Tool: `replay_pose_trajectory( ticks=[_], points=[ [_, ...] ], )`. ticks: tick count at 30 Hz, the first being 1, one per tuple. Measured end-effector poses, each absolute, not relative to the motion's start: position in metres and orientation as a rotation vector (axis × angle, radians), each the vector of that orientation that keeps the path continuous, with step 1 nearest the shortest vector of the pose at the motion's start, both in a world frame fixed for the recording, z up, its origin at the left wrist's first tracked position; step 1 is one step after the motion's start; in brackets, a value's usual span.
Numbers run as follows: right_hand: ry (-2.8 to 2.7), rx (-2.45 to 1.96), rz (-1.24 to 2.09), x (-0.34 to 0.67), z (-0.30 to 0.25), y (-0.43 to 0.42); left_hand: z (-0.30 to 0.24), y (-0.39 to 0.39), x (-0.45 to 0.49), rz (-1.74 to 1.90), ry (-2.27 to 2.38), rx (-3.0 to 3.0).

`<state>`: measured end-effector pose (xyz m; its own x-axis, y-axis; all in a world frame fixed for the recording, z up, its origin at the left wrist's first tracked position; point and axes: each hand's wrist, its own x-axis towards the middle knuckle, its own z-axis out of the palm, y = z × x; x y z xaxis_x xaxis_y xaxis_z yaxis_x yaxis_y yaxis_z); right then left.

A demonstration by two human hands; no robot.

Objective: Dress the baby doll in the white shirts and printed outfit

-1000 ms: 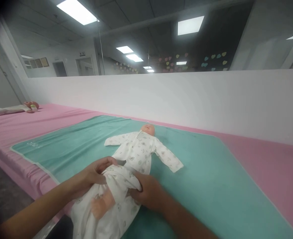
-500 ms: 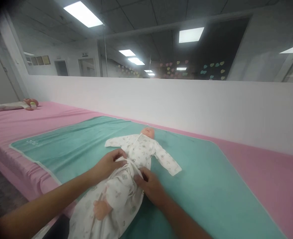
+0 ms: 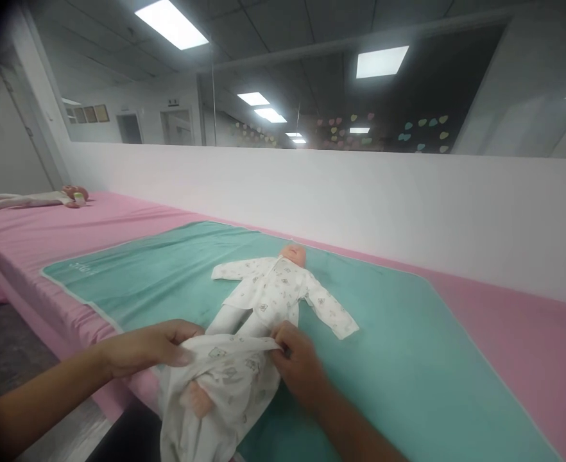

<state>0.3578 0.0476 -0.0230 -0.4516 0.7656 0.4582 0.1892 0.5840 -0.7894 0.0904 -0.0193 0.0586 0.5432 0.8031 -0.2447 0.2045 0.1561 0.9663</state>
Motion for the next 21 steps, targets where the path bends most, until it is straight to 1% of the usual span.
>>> replay_pose_trajectory(
  ticks=[3,7,11,14,18,21],
  points=[
    [-1.923,-0.768,0.875,0.362,-0.024,0.048,0.056,-0.016,0.082,0.539,0.992,1.470],
    [-1.931,-0.821,0.837,0.368,-0.027,0.053,0.058,-0.008,0.063,0.547,1.197,1.650],
    [-1.939,-0.882,0.811,0.369,-0.028,0.057,0.056,-0.001,0.037,0.591,1.326,1.660],
    [-1.958,-0.904,0.795,0.368,-0.028,0.058,0.051,0.006,0.026,0.613,1.320,1.673],
    [-2.008,-0.858,0.745,0.369,-0.029,0.061,0.038,0.021,0.039,0.691,1.252,1.666],
    [-1.979,-0.842,0.678,0.373,-0.028,0.063,0.026,0.031,0.060,0.825,1.263,1.685]
  ],
)
